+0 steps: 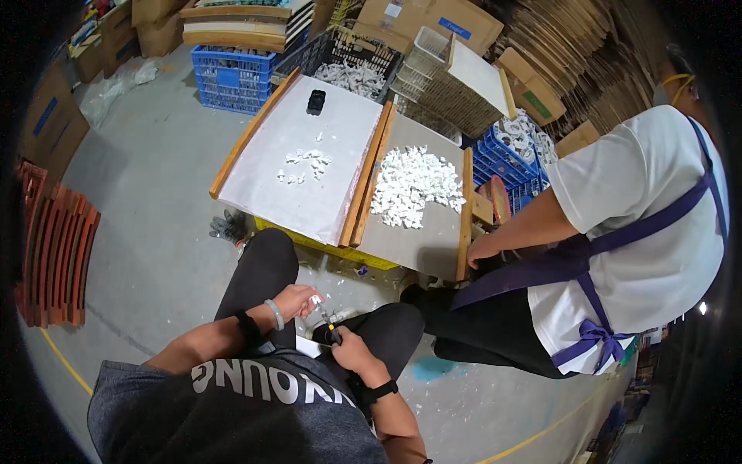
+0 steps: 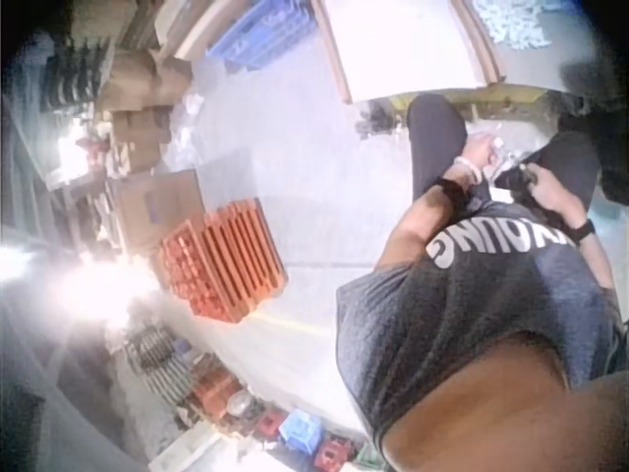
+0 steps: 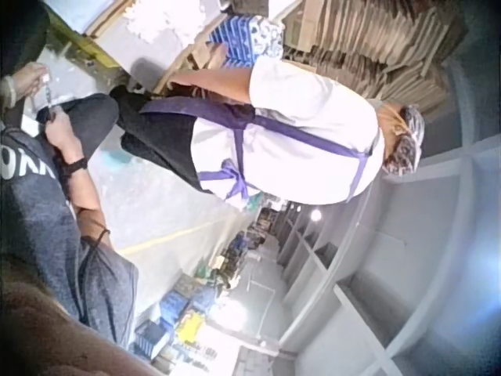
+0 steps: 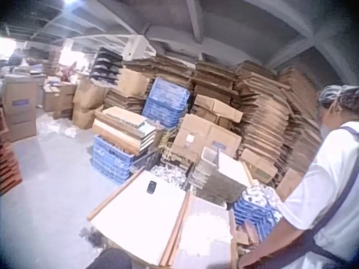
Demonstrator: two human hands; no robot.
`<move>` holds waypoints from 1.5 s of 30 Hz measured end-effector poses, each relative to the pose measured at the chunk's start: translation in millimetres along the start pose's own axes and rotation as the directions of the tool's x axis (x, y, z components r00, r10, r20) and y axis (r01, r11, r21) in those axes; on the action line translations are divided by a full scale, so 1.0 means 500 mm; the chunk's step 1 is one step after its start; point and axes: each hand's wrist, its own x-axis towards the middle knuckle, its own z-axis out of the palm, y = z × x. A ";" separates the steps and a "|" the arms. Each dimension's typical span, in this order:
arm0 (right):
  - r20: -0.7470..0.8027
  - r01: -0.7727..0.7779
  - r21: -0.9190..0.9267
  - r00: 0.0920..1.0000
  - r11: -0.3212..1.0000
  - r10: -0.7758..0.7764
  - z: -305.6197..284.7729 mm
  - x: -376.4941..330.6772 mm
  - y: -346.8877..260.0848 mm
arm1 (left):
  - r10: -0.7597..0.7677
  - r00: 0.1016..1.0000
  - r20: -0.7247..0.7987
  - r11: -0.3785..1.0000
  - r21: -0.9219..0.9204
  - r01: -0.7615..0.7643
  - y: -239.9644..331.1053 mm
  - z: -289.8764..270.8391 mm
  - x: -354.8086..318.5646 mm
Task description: Using pliers to cut small white plastic parts from a sprue or sheet into a collection tray.
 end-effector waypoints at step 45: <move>0.068 0.031 0.209 0.997 0.977 -0.046 0.027 0.029 0.033 | -0.041 0.999 -0.003 0.998 0.047 0.041 0.007 0.007 -0.005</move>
